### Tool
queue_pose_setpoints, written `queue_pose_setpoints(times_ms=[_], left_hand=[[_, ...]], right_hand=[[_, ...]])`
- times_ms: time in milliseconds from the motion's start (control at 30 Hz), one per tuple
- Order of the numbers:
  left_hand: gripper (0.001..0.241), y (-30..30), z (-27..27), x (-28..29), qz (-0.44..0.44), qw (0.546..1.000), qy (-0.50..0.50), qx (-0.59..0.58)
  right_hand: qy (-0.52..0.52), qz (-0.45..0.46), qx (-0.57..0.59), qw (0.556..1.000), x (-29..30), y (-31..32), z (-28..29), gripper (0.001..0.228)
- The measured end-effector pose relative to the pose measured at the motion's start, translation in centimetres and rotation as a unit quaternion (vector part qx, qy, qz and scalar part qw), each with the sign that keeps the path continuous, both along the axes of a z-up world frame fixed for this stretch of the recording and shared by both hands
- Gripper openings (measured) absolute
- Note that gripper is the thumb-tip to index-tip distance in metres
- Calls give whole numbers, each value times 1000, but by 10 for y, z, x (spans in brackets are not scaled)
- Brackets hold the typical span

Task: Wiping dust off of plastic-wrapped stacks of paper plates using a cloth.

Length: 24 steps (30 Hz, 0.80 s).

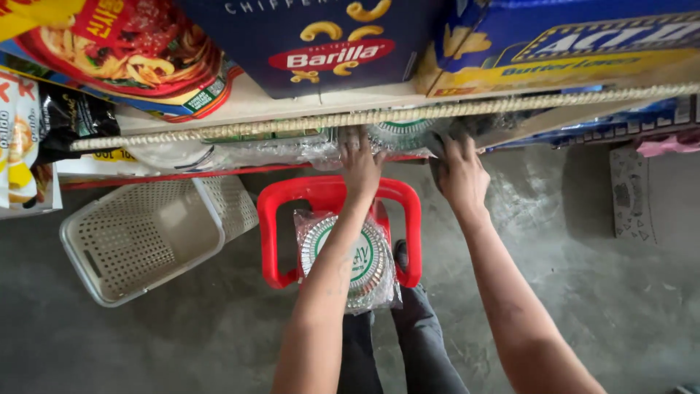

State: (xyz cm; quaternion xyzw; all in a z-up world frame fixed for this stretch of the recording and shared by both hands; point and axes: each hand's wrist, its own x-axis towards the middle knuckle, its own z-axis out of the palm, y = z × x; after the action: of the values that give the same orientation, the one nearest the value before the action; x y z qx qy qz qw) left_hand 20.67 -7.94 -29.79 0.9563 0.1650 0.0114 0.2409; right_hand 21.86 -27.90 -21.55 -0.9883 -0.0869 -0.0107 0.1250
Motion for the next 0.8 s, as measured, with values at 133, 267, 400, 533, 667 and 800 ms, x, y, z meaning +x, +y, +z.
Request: queue_pose_setpoints(times_ms=[133,267,400,533,667,800], left_hand=[[75,1,3,-4,-21,1000,5,-1],[79,6,-5,-53,-63,997,-19,41],[77,42,-58,-165,-71,990,-113,37],[61,83,-166,-288,151,983,14,104],[50,89,-230,-358,265,932,248,-3],[33,83,-187,-348,290,928,220,-83]], right_hand=[[118,43,-50,991,11,-1,-35,59],[-35,60,109,992,-45,4,-54,44],[142,76,180,970,-141,40,-121,52],[199,73,120,970,-189,58,-185,68],[226,-26,14,974,-225,37,-261,74],[168,-54,22,984,-235,30,-272,61]])
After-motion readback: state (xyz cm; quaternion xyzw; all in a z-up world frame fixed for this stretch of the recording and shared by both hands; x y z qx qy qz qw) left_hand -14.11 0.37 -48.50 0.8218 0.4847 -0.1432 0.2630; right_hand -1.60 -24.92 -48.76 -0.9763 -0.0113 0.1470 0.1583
